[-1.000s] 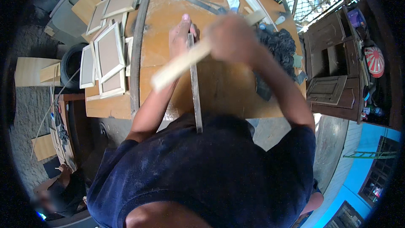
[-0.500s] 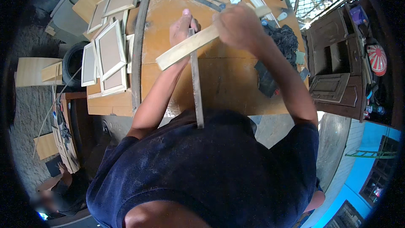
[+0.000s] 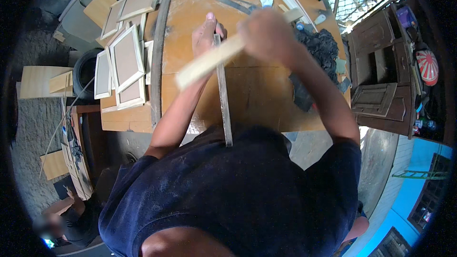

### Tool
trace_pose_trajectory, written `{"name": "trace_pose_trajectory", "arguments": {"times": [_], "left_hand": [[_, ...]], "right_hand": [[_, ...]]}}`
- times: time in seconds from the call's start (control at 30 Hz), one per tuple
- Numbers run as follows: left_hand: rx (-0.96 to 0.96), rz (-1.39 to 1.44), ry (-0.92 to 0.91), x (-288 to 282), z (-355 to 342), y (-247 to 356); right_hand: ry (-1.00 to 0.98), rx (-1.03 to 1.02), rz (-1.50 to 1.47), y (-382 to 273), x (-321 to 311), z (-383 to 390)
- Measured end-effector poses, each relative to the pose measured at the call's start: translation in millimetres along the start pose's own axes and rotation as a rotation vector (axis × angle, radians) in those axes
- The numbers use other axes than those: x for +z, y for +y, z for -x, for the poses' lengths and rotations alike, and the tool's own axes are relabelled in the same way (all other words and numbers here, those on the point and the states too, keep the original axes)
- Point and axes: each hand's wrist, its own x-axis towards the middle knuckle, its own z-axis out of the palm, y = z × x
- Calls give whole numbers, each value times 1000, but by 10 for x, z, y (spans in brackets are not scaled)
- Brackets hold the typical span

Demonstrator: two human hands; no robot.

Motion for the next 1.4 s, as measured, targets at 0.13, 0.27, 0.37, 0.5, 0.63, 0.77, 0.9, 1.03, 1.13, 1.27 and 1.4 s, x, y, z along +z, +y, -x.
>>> {"name": "trace_pose_trajectory", "arguments": {"times": [0.13, 0.27, 0.37, 0.5, 0.63, 0.77, 0.9, 1.03, 1.13, 1.27, 1.4], "left_hand": [[-148, 106, -34, -44, 15, -8], [-67, -2, 29, 55, 18, 130], [-106, 29, 5, -43, 34, 48], [-102, 67, 21, -15, -23, -37], [-93, 20, 6, -53, 30, -70], [-115, 38, 46, 23, 32, 24], [-88, 21, 15, -32, 34, -6], [-107, -1, 53, 3, -4, 33], [-51, 7, 30, 32, 4, 37], [-146, 76, 43, -8, 24, 24], [21, -20, 46, 18, 3, -11]], "right_hand": [[-21, 69, 173, -107, -64, 0], [38, -112, -23, 9, -60, -31], [32, 50, 143, 76, -26, -25], [97, -109, -117, -202, -97, -50], [75, 46, 116, 16, -82, -27], [39, -139, -47, -243, -153, -44], [-70, 195, 50, 32, -107, -11], [79, -78, -102, -194, -94, -23], [96, 167, -134, 200, -102, 1], [51, -43, -136, -391, -114, 7], [14, 207, -118, 126, -186, -36]]}}
